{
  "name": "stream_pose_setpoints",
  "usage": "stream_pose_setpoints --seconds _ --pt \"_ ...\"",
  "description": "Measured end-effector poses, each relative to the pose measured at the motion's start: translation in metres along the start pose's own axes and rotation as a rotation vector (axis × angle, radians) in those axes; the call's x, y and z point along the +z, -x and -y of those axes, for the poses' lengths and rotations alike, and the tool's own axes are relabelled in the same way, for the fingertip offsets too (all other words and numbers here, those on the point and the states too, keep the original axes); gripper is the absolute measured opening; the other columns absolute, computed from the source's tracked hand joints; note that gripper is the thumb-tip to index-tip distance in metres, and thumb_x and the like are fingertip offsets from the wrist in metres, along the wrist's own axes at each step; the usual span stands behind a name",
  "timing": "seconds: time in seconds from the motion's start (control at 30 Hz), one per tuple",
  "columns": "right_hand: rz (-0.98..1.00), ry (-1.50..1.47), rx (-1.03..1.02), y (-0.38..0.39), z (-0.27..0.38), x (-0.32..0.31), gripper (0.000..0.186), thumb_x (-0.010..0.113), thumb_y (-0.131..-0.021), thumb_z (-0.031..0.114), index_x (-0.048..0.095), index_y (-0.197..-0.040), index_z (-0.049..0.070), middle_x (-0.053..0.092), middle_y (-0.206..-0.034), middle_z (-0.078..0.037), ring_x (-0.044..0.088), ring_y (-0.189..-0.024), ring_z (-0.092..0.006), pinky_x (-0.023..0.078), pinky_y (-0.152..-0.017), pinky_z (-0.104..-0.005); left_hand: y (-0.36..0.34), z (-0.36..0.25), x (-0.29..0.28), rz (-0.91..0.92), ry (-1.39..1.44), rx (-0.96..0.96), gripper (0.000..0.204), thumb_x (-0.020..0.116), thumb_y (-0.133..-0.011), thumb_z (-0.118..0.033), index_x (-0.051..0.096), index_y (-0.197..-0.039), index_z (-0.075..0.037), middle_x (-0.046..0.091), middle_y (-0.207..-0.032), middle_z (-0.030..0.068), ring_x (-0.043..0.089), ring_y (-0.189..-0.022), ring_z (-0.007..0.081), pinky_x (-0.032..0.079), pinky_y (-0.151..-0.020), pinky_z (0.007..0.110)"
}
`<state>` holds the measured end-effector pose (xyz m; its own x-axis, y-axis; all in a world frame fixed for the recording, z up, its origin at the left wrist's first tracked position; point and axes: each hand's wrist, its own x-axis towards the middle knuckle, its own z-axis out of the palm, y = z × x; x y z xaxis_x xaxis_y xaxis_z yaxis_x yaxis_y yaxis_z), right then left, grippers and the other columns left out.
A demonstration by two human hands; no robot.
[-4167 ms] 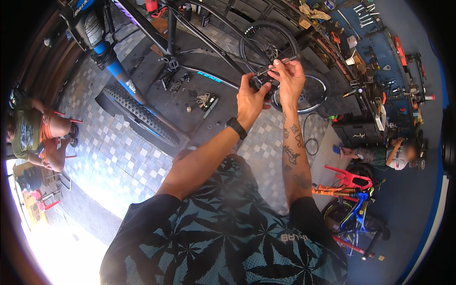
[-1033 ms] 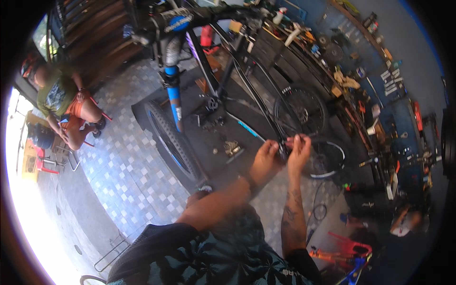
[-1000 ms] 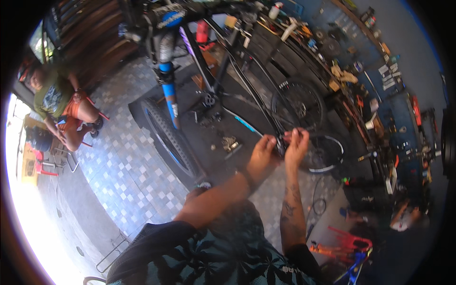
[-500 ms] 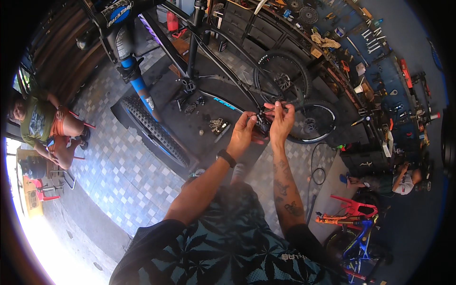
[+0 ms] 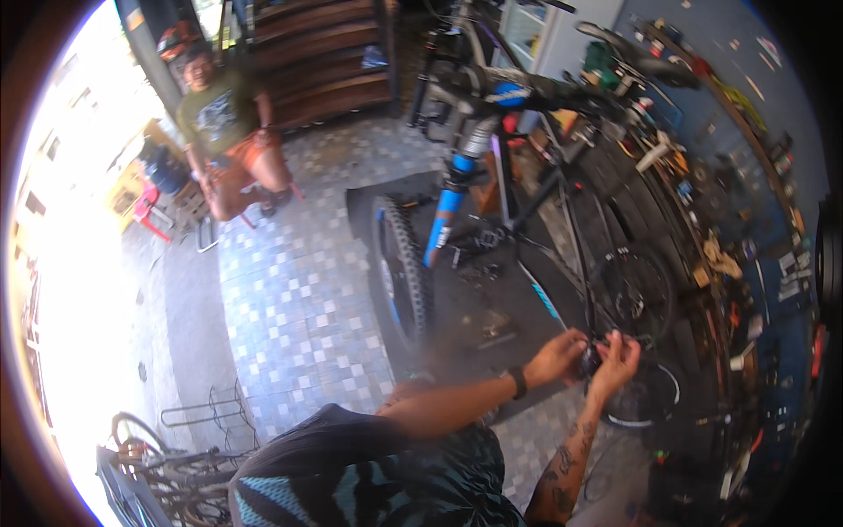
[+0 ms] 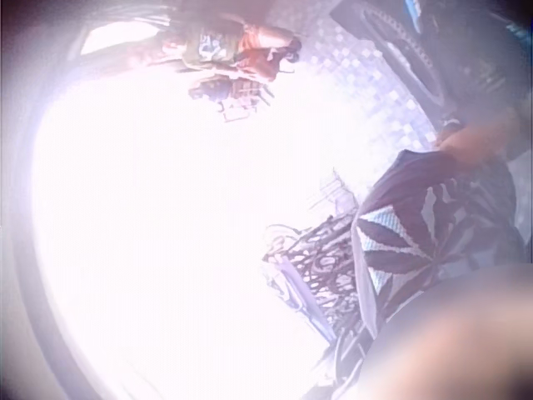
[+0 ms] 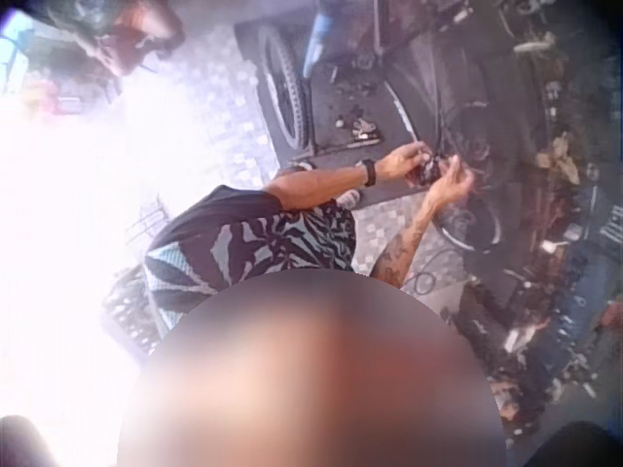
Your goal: The person works on a bicycle mounted on a repair stand, handling brake cables and components near the rear derailleur and handlebars. They use pliers to cut a cable and adjust parts on the frame and handlebar area.
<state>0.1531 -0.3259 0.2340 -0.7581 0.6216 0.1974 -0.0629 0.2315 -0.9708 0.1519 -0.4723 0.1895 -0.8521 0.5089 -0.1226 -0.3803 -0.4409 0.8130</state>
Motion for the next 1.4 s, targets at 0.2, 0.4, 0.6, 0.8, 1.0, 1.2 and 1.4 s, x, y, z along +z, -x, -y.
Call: stream_pose_setpoints --seconds 0.2,0.4,0.6,0.8,1.0,1.2,1.4 --pt "-0.053 -0.110 0.096 0.004 0.002 -0.009 0.028 0.078 -0.098 0.017 0.066 -0.115 -0.002 0.073 -0.106 -0.010 0.069 -0.093 -0.0173 0.059 -0.081 -0.0295 0.001 -0.013 0.002 0.043 -0.068 -0.014 0.035 0.052 -0.113 -0.038 0.052 -0.138 -0.013 0.068 -0.100 0.0089 0.075 -0.075 0.0185 0.064 -0.057 0.031" --pt "-0.075 -0.164 0.182 0.005 0.008 -0.005 0.036 0.074 -0.100 0.019 0.064 -0.126 -0.004 0.074 -0.114 -0.016 0.072 -0.101 -0.0218 0.057 -0.090 -0.0334 0.003 -0.022 0.005 0.039 -0.067 -0.056 0.033 0.048 -0.114 -0.038 0.052 -0.135 -0.013 0.068 -0.096 0.0090 0.076 -0.074 0.0206 0.064 -0.054 0.031" --pt "0.111 -0.205 0.148 0.012 0.011 -0.006 0.043 0.057 -0.109 0.027 0.058 -0.140 -0.003 0.069 -0.137 -0.018 0.068 -0.121 -0.0274 0.050 -0.107 -0.0415 0.005 -0.018 0.003 0.015 -0.027 -0.088 0.034 0.046 -0.115 -0.037 0.051 -0.135 -0.011 0.068 -0.093 0.0103 0.076 -0.074 0.0215 0.064 -0.054 0.032" --pt "0.113 -0.151 0.117 0.018 0.012 -0.001 0.046 0.058 -0.109 0.031 0.051 -0.142 0.001 0.069 -0.131 -0.015 0.068 -0.115 -0.0252 0.051 -0.103 -0.0405 0.009 -0.011 0.000 -0.016 -0.019 -0.065 0.034 0.043 -0.115 -0.037 0.050 -0.132 -0.009 0.068 -0.092 0.0110 0.076 -0.075 0.0222 0.065 -0.055 0.034" --pt "0.011 -0.237 0.182 0.008 0.000 -0.007 0.040 0.071 -0.102 0.020 0.060 -0.135 -0.002 0.069 -0.123 -0.014 0.070 -0.109 -0.0239 0.055 -0.098 -0.0389 0.008 -0.009 0.001 -0.013 -0.047 -0.073 0.036 0.040 -0.116 -0.039 0.047 -0.132 -0.008 0.069 -0.095 0.0137 0.077 -0.078 0.0258 0.067 -0.059 0.036" --pt "0.049 -0.374 0.168 0.001 -0.001 -0.015 0.051 0.071 -0.102 0.022 0.054 -0.143 -0.004 0.069 -0.132 -0.016 0.068 -0.123 -0.0279 0.050 -0.108 -0.0406 0.005 -0.011 -0.008 0.017 0.133 -0.187 0.040 0.042 -0.115 -0.042 0.046 -0.131 -0.005 0.071 -0.101 0.0182 0.078 -0.086 0.0310 0.068 -0.063 0.042" --pt "0.084 -0.389 0.188 0.005 -0.005 -0.008 0.048 0.066 -0.103 0.024 0.052 -0.143 -0.001 0.068 -0.133 -0.017 0.068 -0.126 -0.0290 0.048 -0.109 -0.0441 -0.004 0.005 -0.017 0.014 0.190 -0.131 0.038 0.046 -0.114 -0.038 0.049 -0.127 -0.002 0.071 -0.100 0.0249 0.076 -0.089 0.0398 0.067 -0.064 0.052"
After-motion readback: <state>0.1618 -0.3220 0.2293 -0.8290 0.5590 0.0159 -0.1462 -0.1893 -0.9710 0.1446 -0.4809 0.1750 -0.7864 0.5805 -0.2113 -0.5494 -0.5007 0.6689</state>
